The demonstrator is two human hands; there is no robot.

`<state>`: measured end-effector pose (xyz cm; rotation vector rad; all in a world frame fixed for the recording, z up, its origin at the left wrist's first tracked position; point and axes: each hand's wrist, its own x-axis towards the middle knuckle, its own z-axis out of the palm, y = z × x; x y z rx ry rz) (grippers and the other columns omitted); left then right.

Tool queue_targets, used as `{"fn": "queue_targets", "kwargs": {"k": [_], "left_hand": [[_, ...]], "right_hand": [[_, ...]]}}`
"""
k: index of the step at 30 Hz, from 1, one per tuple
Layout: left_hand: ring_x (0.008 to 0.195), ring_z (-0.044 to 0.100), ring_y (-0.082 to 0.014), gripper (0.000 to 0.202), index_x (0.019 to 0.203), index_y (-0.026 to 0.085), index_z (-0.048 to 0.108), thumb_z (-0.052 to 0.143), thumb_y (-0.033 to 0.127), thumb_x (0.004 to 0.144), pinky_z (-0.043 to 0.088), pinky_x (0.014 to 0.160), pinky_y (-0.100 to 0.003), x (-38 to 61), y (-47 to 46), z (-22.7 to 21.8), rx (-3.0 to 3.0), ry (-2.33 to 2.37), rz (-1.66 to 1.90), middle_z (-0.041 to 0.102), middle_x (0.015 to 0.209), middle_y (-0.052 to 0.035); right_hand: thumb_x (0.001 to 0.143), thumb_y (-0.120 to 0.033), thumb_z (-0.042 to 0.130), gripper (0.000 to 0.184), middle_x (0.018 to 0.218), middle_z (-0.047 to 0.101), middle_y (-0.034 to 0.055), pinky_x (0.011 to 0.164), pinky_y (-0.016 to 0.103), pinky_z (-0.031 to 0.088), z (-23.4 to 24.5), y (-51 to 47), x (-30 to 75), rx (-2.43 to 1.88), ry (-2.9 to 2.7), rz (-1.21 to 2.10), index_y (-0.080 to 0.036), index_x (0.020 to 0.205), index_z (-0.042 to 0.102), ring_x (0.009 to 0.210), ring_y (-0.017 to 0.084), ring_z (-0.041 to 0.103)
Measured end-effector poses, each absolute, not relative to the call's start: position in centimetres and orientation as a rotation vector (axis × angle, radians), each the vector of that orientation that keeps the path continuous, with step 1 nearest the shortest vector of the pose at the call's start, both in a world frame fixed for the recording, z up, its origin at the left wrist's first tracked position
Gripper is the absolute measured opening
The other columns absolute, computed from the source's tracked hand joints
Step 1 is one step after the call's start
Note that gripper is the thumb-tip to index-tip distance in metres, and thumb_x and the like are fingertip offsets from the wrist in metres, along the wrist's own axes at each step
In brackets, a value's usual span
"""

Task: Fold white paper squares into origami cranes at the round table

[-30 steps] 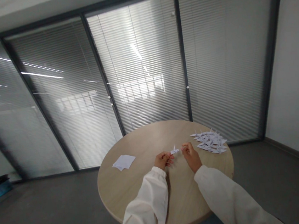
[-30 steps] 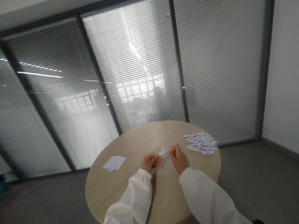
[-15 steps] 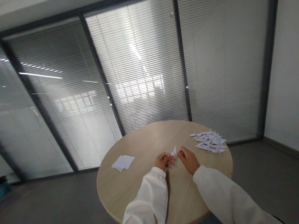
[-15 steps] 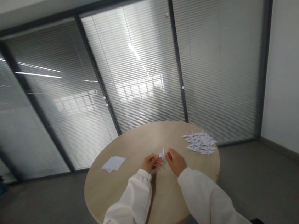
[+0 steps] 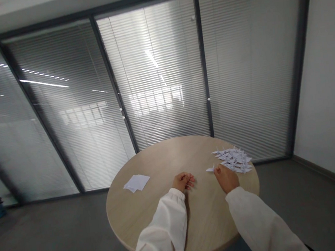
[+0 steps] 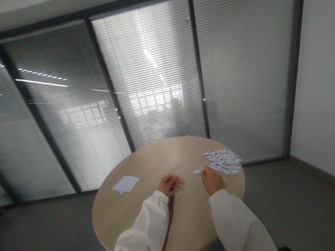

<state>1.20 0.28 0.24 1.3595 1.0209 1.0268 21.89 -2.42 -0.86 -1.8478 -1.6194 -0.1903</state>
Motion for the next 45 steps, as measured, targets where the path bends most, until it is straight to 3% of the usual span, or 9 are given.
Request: {"fn": "queue_targets", "kwargs": {"k": [19, 26, 29, 31, 33, 36, 38, 40, 45], "left_hand": [[0.042, 0.055, -0.0092, 0.04, 0.069, 0.011, 0.056, 0.063, 0.049, 0.06, 0.035, 0.036, -0.017, 1.3, -0.2, 0.5, 1.383, 1.027, 1.021, 0.064, 0.064, -0.0065], [0.044, 0.055, -0.0093, 0.039, 0.069, 0.011, 0.056, 0.061, 0.05, 0.062, 0.035, 0.038, -0.018, 1.2, 0.0, 0.3, 1.402, 1.046, 1.012, 0.064, 0.066, -0.0069], [0.053, 0.058, -0.0133, 0.037, 0.074, 0.012, 0.058, 0.053, 0.049, 0.07, 0.041, 0.046, -0.022, 0.9, 0.2, 0.4, 1.49, 1.198, 1.028, 0.064, 0.071, -0.0087], [0.07, 0.06, -0.0185, 0.035, 0.083, 0.014, 0.061, 0.047, 0.045, 0.075, 0.045, 0.062, -0.028, 0.6, 0.2, 0.6, 1.65, 1.407, 1.082, 0.065, 0.079, -0.0108], [0.096, 0.053, -0.0229, 0.036, 0.1, 0.017, 0.059, 0.046, 0.041, 0.077, 0.038, 0.084, -0.034, 0.2, -0.1, 0.7, 1.866, 1.637, 1.112, 0.063, 0.095, -0.0122], [0.123, 0.025, -0.027, 0.052, 0.125, 0.026, 0.038, 0.044, 0.043, 0.076, 0.013, 0.1, -0.043, -0.3, -0.7, 0.8, 2.121, 1.976, 0.908, 0.044, 0.127, -0.0081], [0.128, 0.009, -0.0306, 0.058, 0.129, 0.034, 0.029, 0.041, 0.052, 0.075, -0.001, 0.099, -0.051, -0.7, -1.2, 0.7, 2.198, 2.131, 0.677, 0.029, 0.137, -0.0029], [0.128, 0.002, -0.0333, 0.061, 0.128, 0.038, 0.027, 0.036, 0.061, 0.072, -0.008, 0.096, -0.055, -1.3, -1.4, 0.4, 2.254, 2.143, 0.506, 0.022, 0.14, -0.0009], [0.126, -0.004, -0.0372, 0.066, 0.126, 0.041, 0.03, 0.026, 0.071, 0.066, -0.014, 0.091, -0.059, -2.4, -1.4, -0.2, 2.178, 2.102, 0.303, 0.017, 0.141, -0.0013]], "right_hand": [[0.084, -0.024, 0.038, 0.02, 0.083, 0.063, 0.0098, 0.06, 0.028, 0.039, -1.8, -2.3, 25.9, -2.177, -1.605, -0.244, -0.016, 0.08, 0.055, 0.077, 0.022, 0.06], [0.086, -0.04, 0.033, 0.033, 0.08, 0.061, 0.011, 0.057, 0.028, 0.039, -1.1, -2.8, 25.0, -2.117, -1.432, -0.252, -0.013, 0.101, 0.043, 0.068, 0.022, 0.059], [0.089, -0.029, 0.023, 0.028, 0.077, 0.06, 0.0086, 0.059, 0.027, 0.037, -1.0, -2.9, 23.5, -1.916, -1.638, -0.339, -0.015, 0.096, 0.046, 0.068, 0.019, 0.057], [0.089, -0.026, 0.023, 0.028, 0.077, 0.059, 0.0065, 0.065, 0.026, 0.038, -0.9, -3.0, 21.7, -1.796, -1.785, -0.343, -0.017, 0.09, 0.049, 0.074, 0.018, 0.056], [0.089, -0.024, 0.023, 0.029, 0.086, 0.058, 0.0091, 0.074, 0.028, 0.037, -0.8, -3.1, 19.6, -1.565, -1.966, -0.316, -0.016, 0.094, 0.051, 0.083, 0.019, 0.054], [0.087, -0.033, 0.031, 0.036, 0.115, 0.049, 0.0109, 0.09, 0.034, 0.029, -0.7, -2.9, 16.6, -1.39, -2.077, -0.207, -0.019, 0.12, 0.039, 0.106, 0.022, 0.043], [0.086, -0.042, 0.033, 0.045, 0.13, 0.034, 0.008, 0.097, 0.042, 0.019, -0.9, -2.5, 15.2, -1.438, -2.149, -0.158, -0.026, 0.128, 0.03, 0.119, 0.025, 0.028], [0.085, -0.048, 0.029, 0.045, 0.138, 0.023, 0.0035, 0.096, 0.052, 0.01, -1.3, -2.0, 14.3, -1.555, -2.229, -0.073, -0.035, 0.129, 0.026, 0.125, 0.029, 0.015], [0.086, -0.052, 0.019, 0.045, 0.141, 0.013, 0.0005, 0.094, 0.057, 0.0, -2.3, -0.9, 13.7, -1.696, -2.329, 0.041, -0.04, 0.129, 0.022, 0.127, 0.029, 0.007]]}}
